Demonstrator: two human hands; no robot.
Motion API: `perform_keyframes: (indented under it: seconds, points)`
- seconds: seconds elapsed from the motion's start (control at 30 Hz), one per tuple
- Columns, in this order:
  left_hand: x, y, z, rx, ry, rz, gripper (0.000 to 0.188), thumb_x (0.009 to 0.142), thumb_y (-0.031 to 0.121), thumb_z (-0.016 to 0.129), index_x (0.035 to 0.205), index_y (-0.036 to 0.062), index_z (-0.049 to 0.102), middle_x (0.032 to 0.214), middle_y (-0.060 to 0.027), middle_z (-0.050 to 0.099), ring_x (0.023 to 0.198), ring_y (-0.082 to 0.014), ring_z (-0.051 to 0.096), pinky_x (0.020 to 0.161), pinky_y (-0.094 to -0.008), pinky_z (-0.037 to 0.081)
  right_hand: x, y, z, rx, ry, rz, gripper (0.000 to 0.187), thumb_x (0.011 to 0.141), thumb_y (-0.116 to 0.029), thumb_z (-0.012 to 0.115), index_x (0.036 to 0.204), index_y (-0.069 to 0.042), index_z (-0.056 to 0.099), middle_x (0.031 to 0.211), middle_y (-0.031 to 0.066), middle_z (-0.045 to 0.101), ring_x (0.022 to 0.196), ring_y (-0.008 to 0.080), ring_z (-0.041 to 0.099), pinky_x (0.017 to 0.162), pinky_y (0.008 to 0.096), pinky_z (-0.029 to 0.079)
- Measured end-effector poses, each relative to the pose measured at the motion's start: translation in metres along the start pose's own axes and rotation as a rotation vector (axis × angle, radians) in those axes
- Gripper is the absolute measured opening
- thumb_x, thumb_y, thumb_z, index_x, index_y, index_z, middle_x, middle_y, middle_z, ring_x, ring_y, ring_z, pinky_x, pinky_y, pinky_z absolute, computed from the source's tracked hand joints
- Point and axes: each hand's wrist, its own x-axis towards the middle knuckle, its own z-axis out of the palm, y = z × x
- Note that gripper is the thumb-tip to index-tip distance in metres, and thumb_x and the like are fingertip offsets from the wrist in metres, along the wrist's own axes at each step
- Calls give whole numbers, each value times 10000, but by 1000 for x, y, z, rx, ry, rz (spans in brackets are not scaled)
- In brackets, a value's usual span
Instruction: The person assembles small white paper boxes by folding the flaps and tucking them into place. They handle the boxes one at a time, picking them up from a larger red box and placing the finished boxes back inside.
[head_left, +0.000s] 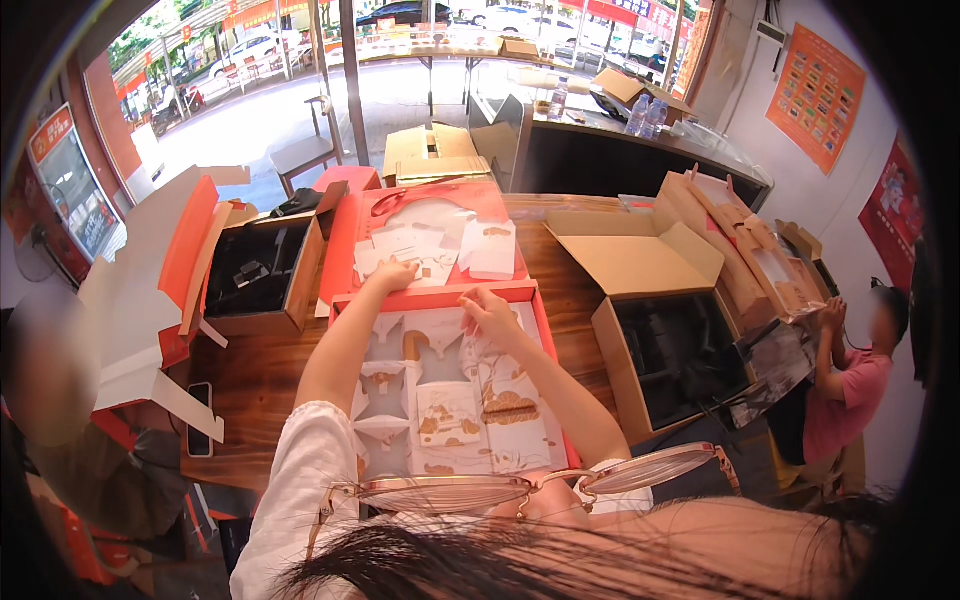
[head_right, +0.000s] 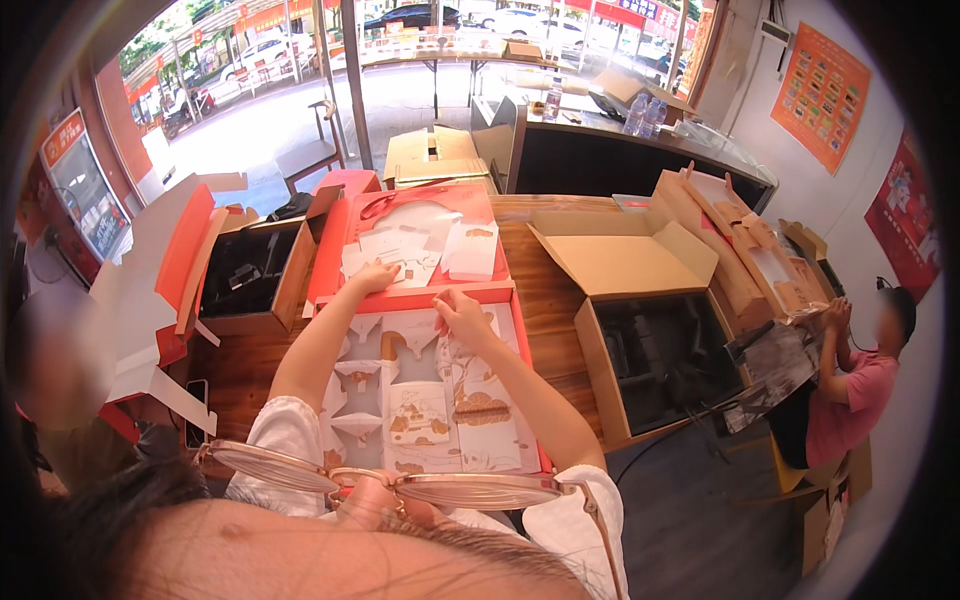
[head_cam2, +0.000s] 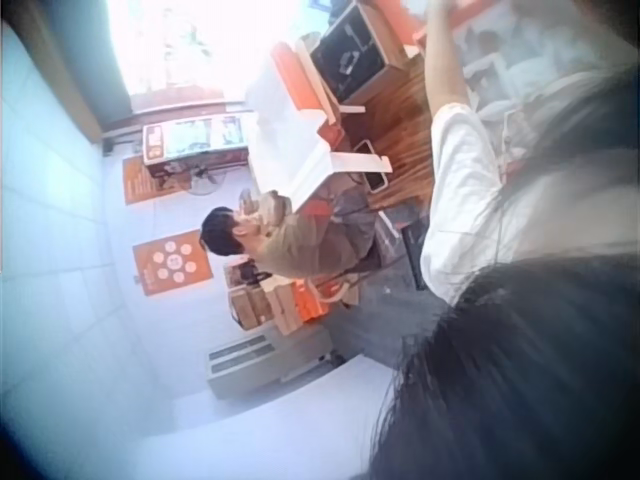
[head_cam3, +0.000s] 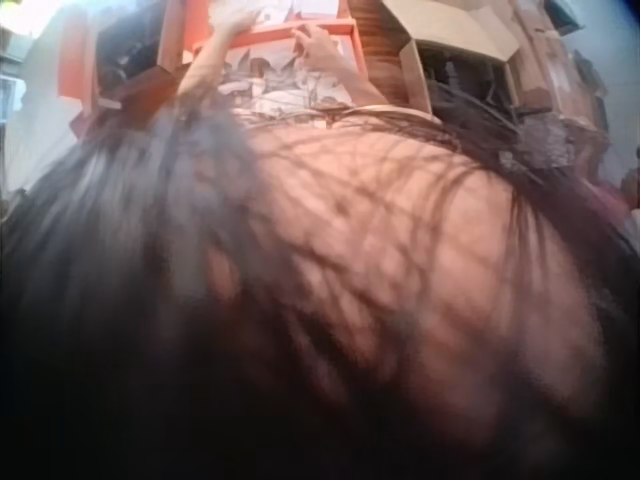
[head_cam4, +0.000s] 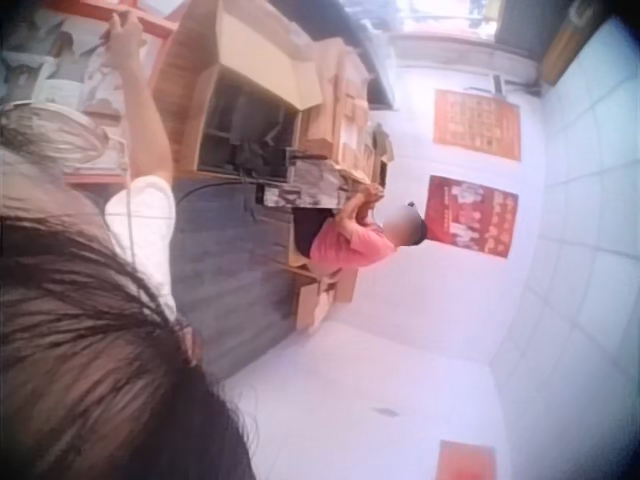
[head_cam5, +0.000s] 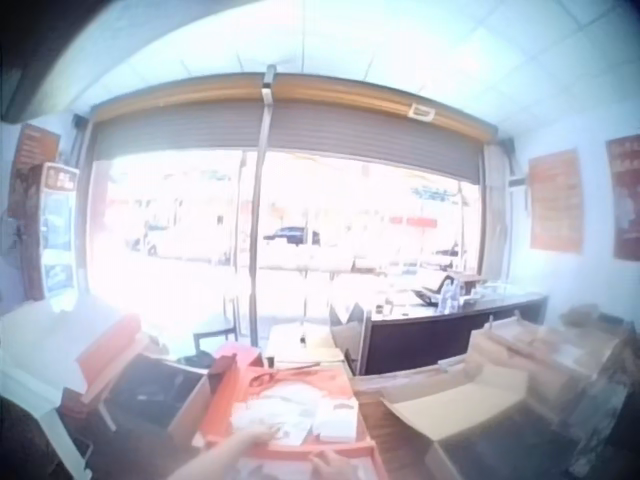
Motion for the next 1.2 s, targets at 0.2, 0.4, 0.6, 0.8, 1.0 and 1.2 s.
perform_keyframes:
  seconds: [0.2, 0.4, 0.6, 0.8, 1.0, 1.2]
  points:
    - [9, 30, -4, 58, 74, 15, 411, 941, 262, 353, 1305, 111, 466, 1320, -139, 484, 1281, -377, 372, 990, -589, 336, -1, 10, -17, -26, 46, 31, 180, 929, -209, 526, 968, -34, 532, 632, 58, 610, 500, 104, 577, 406, 237, 412]
    - [-37, 30, -31, -28, 518, 87, 408, 926, 352, 389, 1252, 142, 516, 1370, -164, 415, 1262, -372, 383, 961, -660, 281, -5, 2, -11, -18, 49, 7, 183, 931, -210, 523, 965, -30, 534, 629, 56, 606, 496, 103, 571, 404, 235, 408]
    - [-130, 65, -91, -299, 850, 178, 308, 881, 202, 539, 1161, 75, 569, 1253, -155, 510, 1170, -330, 476, 989, -463, 351, -6, -1, -7, -47, 9, -16, 175, 922, -189, 539, 959, -19, 554, 642, 49, 606, 519, 98, 573, 438, 241, 428]
    - [-192, 101, -81, -694, 601, 416, 236, 862, 111, 555, 1082, 40, 607, 1140, -154, 562, 1102, -296, 524, 948, -361, 404, -12, -11, -9, -102, -217, 11, 220, 899, -236, 594, 930, -18, 587, 671, 50, 612, 542, 81, 544, 480, 223, 415]
    - [-198, 93, -33, -755, 269, 486, 195, 841, 116, 598, 1028, 77, 637, 999, -79, 613, 779, -218, 638, 674, -326, 499, -20, -24, -5, -318, -548, 9, 285, 848, -311, 652, 944, -45, 621, 719, 25, 626, 601, 89, 526, 555, 238, 430]
    - [-198, 105, -32, -454, 284, 599, 251, 785, 258, 688, 976, 107, 628, 891, -70, 592, 723, -209, 638, 645, -329, 498, -45, -43, 3, -611, -815, -158, 741, 701, -408, 780, 1272, -78, 442, 1132, 123, 490, 968, 236, 529, 841, 349, 457]
